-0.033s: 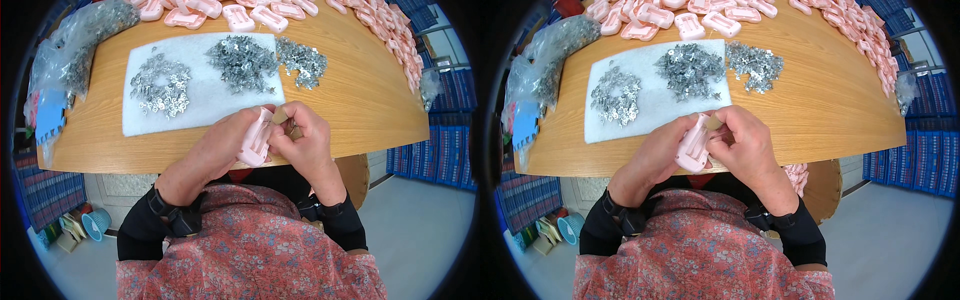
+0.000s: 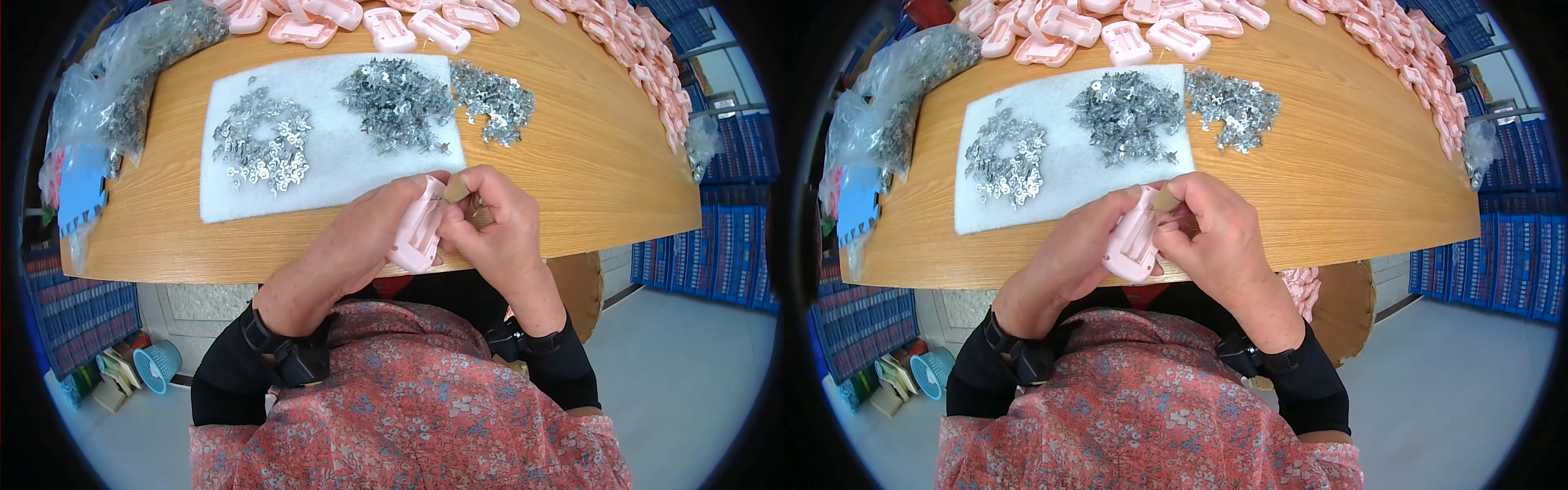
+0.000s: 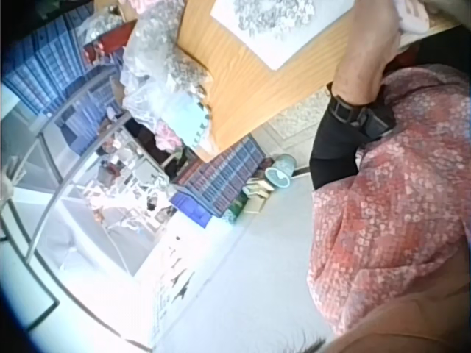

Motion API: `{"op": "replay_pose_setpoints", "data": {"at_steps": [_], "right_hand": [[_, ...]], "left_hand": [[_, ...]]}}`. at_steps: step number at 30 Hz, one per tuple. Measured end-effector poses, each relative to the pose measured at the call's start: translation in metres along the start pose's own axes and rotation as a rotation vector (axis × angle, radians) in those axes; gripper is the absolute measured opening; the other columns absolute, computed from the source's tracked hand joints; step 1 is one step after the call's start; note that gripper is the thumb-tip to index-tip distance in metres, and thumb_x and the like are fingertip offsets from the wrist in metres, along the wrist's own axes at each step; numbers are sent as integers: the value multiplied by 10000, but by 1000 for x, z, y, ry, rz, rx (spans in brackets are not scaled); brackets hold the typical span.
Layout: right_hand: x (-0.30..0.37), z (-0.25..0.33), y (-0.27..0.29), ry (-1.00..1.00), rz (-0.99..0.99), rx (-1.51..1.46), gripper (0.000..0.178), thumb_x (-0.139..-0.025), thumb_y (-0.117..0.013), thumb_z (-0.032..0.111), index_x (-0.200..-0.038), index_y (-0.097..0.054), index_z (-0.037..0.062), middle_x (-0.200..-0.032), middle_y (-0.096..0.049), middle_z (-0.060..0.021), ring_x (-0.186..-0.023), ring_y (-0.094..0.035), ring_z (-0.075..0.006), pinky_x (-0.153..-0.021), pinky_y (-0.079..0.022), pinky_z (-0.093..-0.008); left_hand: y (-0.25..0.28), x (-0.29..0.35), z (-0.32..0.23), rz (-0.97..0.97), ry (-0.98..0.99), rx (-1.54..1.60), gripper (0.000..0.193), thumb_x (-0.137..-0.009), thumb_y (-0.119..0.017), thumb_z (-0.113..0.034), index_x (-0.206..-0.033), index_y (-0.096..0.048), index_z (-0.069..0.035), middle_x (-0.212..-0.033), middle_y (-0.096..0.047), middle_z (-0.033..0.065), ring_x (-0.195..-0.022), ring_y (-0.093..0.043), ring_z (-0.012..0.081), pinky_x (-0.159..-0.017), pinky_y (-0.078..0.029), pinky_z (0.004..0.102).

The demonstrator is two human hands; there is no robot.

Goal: The person uses a small metal tool to insert metal components into pink plastic housings. They repeatedly pick up a housing, insert parts into slots, and place the finished unit on a growing pile on the table.

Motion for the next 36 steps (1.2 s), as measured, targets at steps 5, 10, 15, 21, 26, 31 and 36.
{"op": "replay_pose_setpoints", "data": {"at_steps": [5, 10, 15, 21, 26, 31, 36], "right_hand": [[-3, -1, -1, -62, 67, 23, 202, -746, -709, -9, -899, -580, 20, -739, -569, -108, -619, -613, -222, -554, -500, -333], [-7, 2, 3, -288, 182, -119, 189, -820, -721, 45, -930, -572, 6, -763, -592, -103, -687, -626, -200, -631, -515, -337], [0, -17, 15, -286, 87, -115, 259, -858, -726, 93, -1039, -571, -9, -805, -624, -85, -709, -597, -139, -663, -502, -291], [9, -26, -1, -428, 177, -398, 334, -896, -718, 135, -1138, -535, -2, -799, -587, -13, -693, -517, -74, -631, -451, -242], [7, -29, 5, -369, 175, -417, 327, -903, -716, 150, -1134, -543, -6, -788, -527, 36, -690, -475, -44, -620, -429, -222], [7, -29, 5, -430, 241, -452, 306, -893, -723, 146, -1104, -566, -11, -777, -536, 28, -698, -483, -48, -623, -430, -219], [11, -27, 4, -474, 308, -456, 302, -897, -715, 136, -1112, -573, -21, -814, -571, 20, -737, -509, -47, -648, -441, -218]], "left_hand": [[-4, -4, 0, 74, -45, -67, 379, -1022, -395, -285, -1224, -546, -2, -1013, -654, 123, -821, -683, 211, -693, -601, 380], [-3, -4, 1, 96, -20, -138, 418, -1041, -359, -303, -1283, -521, -2, -1050, -659, 134, -852, -694, 226, -713, -599, 368], [-4, -3, -1, 92, -9, -41, 468, -1061, -328, -323, -1380, -459, -7, -1100, -652, 152, -877, -701, 251, -720, -601, 365], [-7, 1, -3, 110, -3, -20, 492, -1065, -337, -355, -1396, -445, -7, -1107, -644, 155, -897, -701, 256, -737, -607, 374], [2, 6, -14, 39, -153, -399, 409, -1040, -426, -236, -1365, -481, 7, -1113, -647, 103, -901, -673, 154, -765, -567, 293], [-11, 15, -34, 21, -348, -691, 373, -987, -478, -90, -1347, -522, -5, -1080, -652, 58, -896, -616, 80, -768, -514, 237], [-26, 17, -50, 35, -364, -1153, 342, -978, -467, -62, -1308, -544, -19, -1012, -651, 36, -876, -587, 54, -747, -504, 240]]}}
Point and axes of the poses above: each hand's wrist, its own x-axis away from the middle knuckle, its own y-axis out of the back of the hand, z = x × y, the point moved 7 cm from there along -x, towards the middle knuckle
